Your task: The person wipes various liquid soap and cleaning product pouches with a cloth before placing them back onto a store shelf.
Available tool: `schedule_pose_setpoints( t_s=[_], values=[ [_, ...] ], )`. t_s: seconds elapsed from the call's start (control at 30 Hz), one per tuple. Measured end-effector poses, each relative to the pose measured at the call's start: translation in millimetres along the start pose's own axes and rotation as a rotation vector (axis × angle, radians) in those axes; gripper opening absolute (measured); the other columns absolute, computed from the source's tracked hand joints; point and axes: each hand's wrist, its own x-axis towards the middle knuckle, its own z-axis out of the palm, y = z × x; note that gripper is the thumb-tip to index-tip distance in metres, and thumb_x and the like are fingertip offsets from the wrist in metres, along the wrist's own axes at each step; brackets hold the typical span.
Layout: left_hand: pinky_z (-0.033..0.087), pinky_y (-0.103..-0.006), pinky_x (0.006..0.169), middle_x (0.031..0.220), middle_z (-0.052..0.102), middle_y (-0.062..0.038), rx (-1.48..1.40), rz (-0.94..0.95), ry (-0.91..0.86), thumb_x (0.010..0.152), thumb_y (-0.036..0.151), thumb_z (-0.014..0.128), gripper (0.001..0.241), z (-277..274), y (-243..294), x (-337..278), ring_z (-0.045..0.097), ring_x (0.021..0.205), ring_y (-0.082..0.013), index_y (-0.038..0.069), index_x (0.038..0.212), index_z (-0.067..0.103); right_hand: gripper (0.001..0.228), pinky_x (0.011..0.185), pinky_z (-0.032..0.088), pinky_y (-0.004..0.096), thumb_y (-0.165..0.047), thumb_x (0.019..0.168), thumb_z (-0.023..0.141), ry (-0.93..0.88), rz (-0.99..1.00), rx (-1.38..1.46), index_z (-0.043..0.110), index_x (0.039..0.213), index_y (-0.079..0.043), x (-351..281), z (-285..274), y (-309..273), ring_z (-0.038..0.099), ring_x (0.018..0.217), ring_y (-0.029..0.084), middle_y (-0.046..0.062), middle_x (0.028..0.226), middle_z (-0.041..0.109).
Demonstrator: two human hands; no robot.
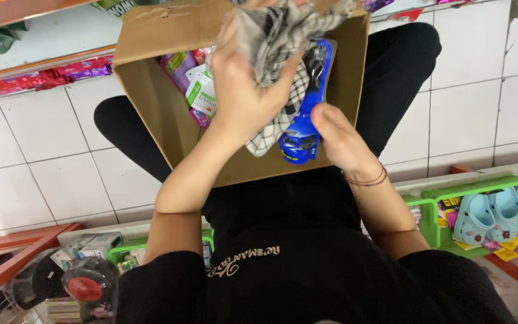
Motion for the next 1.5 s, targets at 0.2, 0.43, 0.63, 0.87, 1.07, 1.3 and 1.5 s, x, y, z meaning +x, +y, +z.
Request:
schedule_pose_setpoints(
  t_s=[0.2,0.43,0.63,0.87,1.07,1.3,1.5],
  values=[
    [0.059,-0.0389,0.100,0.133,0.068,-0.008,0.034,0.316,-0.024,0.093,0.054,0.067,0.057,34,10,-32,0.068,0.118,-0.0287,0.020,0.139,0.062,0.047,0.116,0.047,0.038,-0.037,0.114,0.049,0.005,-0.164,0.421,0.058,0.143,-0.001,5,29,-65,0.061,0.130,0.023,0.011,0.139,0.065],
    [0.059,-0.0321,0.077,0.120,0.073,-0.003,-0.060,0.274,-0.380,0.083,0.010,0.080,0.054,36,-30,-106,0.072,0.097,-0.0177,0.017,0.136,0.071,0.057,0.122,0.043,0.040,-0.042,0.115,0.041,0.104,-0.335,0.452,0.044,0.156,-0.003,13,36,-129,0.057,0.139,0.025,0.010,0.151,0.056],
    [0.048,-0.0496,0.095,0.136,0.067,-0.004,0.300,0.200,-0.545,0.058,0.014,0.081,0.075,21,-37,-105,0.061,0.129,-0.0253,0.018,0.132,0.070,0.052,0.111,0.047,0.038,-0.042,0.119,0.040,0.190,-0.459,0.598,0.047,0.148,-0.001,15,9,-132,0.061,0.123,0.024,0.011,0.138,0.059],
    [0.044,-0.0522,0.117,0.145,0.060,-0.012,-0.030,-0.092,-0.415,0.086,0.034,0.090,0.067,8,2,-53,0.055,0.134,-0.0366,0.008,0.140,0.060,0.047,0.113,0.055,0.039,-0.004,0.105,0.073,0.134,-0.481,0.379,0.049,0.145,0.001,12,6,-129,0.066,0.123,0.025,0.015,0.135,0.064],
    [0.061,-0.0380,0.106,0.137,0.066,-0.016,-0.621,-0.423,-0.289,0.090,0.007,0.086,0.072,40,28,-22,0.067,0.127,-0.0228,0.000,0.149,0.046,0.053,0.111,0.055,0.035,0.007,0.097,0.079,0.124,-0.503,0.021,0.050,0.141,0.005,9,12,-145,0.067,0.122,0.021,0.014,0.132,0.065],
    [0.059,-0.0336,0.107,0.134,0.064,-0.009,-0.737,-0.321,-0.042,0.099,-0.010,0.078,0.050,76,17,24,0.066,0.123,-0.0155,-0.001,0.141,0.051,0.075,0.116,0.049,0.032,0.003,0.094,0.084,0.261,-0.774,-0.486,0.036,0.151,0.005,30,8,-181,0.057,0.131,0.019,0.012,0.142,0.055],
    [0.057,-0.0334,0.102,0.135,0.063,-0.012,-0.381,-0.124,0.048,0.095,-0.004,0.080,0.057,105,-11,85,0.065,0.122,-0.0224,0.001,0.144,0.051,0.072,0.114,0.056,0.033,0.019,0.103,0.076,0.341,-0.848,-0.493,0.031,0.158,0.005,86,-26,-183,0.065,0.130,0.020,0.015,0.137,0.064]
  ],
)
